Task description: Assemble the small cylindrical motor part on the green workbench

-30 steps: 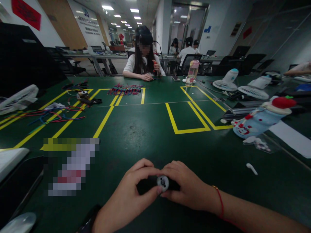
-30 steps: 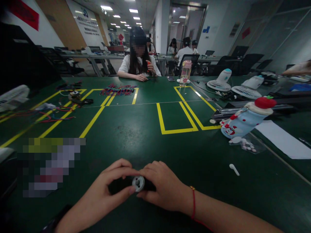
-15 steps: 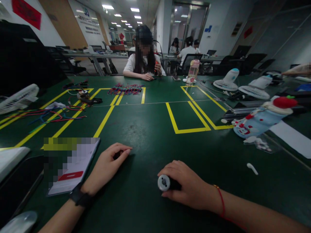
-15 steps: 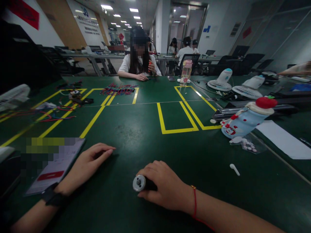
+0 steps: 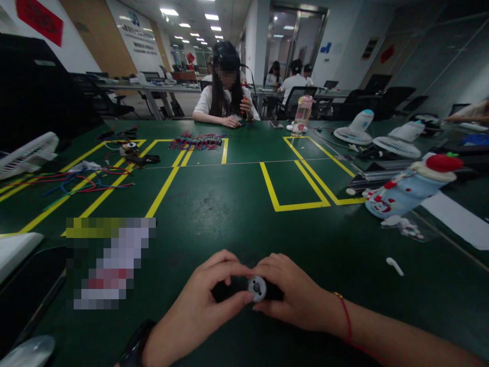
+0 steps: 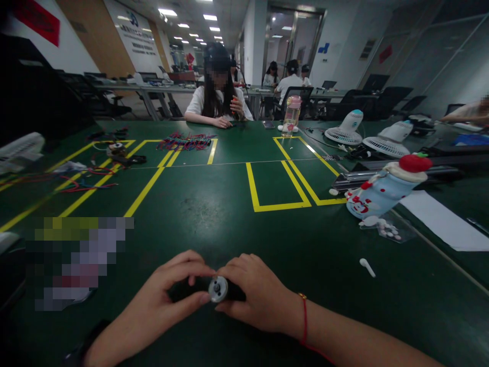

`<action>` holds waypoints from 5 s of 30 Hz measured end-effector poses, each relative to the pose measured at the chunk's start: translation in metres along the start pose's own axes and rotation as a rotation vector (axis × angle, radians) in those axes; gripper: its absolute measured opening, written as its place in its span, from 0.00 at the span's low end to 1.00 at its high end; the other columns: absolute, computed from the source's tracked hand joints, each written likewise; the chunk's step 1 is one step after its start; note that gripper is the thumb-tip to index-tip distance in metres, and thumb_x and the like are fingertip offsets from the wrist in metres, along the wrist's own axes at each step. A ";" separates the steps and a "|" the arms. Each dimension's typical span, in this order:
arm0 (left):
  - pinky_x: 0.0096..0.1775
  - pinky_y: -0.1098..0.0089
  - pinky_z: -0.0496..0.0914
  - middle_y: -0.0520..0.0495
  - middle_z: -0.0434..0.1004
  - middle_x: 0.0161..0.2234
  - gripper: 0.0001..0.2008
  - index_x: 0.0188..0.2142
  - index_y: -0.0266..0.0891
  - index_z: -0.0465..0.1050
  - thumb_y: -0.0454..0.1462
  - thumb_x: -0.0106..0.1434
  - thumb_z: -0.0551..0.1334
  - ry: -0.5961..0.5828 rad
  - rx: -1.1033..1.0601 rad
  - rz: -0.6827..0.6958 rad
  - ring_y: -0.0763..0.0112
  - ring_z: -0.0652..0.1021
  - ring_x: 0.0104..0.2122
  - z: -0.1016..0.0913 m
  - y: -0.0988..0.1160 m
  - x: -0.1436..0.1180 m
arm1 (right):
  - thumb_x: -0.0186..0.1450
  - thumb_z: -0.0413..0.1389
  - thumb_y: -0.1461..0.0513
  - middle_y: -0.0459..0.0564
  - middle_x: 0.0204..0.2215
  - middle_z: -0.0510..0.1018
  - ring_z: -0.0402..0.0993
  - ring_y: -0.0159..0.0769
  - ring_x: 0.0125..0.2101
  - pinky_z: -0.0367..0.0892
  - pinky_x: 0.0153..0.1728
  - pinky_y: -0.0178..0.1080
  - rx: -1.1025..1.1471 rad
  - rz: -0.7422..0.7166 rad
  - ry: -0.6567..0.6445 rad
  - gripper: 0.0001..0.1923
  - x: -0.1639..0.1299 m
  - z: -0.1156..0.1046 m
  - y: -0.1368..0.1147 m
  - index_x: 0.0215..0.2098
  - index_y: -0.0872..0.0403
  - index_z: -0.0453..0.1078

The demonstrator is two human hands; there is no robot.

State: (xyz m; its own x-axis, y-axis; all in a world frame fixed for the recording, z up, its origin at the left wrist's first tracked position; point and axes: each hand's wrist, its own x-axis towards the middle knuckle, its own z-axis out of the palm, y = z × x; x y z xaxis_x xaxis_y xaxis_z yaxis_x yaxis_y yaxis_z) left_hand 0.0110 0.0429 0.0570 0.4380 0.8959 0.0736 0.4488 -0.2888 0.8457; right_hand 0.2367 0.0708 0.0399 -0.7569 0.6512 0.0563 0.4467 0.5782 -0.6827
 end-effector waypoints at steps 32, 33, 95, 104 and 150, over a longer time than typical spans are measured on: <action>0.41 0.66 0.70 0.49 0.71 0.40 0.09 0.43 0.46 0.76 0.40 0.69 0.58 0.070 0.306 -0.026 0.65 0.74 0.40 -0.047 -0.074 0.002 | 0.61 0.62 0.56 0.45 0.44 0.74 0.67 0.36 0.42 0.58 0.44 0.40 0.049 -0.008 0.004 0.20 -0.003 -0.004 0.003 0.49 0.49 0.67; 0.42 0.66 0.70 0.49 0.71 0.40 0.09 0.44 0.46 0.76 0.41 0.69 0.58 0.079 0.308 -0.033 0.65 0.74 0.40 -0.050 -0.076 0.003 | 0.60 0.62 0.56 0.45 0.44 0.74 0.67 0.36 0.42 0.58 0.44 0.40 0.051 -0.008 0.005 0.20 -0.003 -0.004 0.002 0.49 0.49 0.67; 0.37 0.66 0.69 0.48 0.74 0.37 0.12 0.39 0.41 0.74 0.45 0.67 0.58 0.308 0.209 -0.174 0.64 0.75 0.36 -0.052 -0.064 0.007 | 0.61 0.62 0.56 0.47 0.45 0.75 0.67 0.38 0.42 0.59 0.44 0.42 0.043 -0.002 0.008 0.20 -0.002 -0.003 -0.004 0.49 0.50 0.67; 0.38 0.69 0.70 0.49 0.71 0.41 0.10 0.44 0.44 0.75 0.38 0.61 0.66 0.059 0.045 0.013 0.67 0.73 0.37 -0.010 -0.014 0.001 | 0.61 0.61 0.55 0.48 0.42 0.75 0.67 0.39 0.41 0.58 0.42 0.42 0.006 -0.010 0.004 0.17 -0.001 -0.001 -0.003 0.47 0.51 0.68; 0.46 0.62 0.68 0.48 0.72 0.43 0.09 0.44 0.46 0.75 0.43 0.68 0.59 0.087 0.314 -0.051 0.62 0.74 0.44 -0.056 -0.079 -0.002 | 0.60 0.62 0.56 0.46 0.44 0.75 0.67 0.37 0.42 0.58 0.44 0.40 0.044 0.000 -0.001 0.20 -0.003 -0.005 -0.001 0.49 0.50 0.67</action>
State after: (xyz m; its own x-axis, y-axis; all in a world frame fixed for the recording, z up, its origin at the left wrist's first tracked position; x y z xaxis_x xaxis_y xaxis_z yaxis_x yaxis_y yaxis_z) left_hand -0.0688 0.0832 0.0197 0.3467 0.9335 0.0917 0.6923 -0.3206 0.6464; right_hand 0.2406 0.0709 0.0436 -0.7572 0.6509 0.0553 0.4257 0.5559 -0.7140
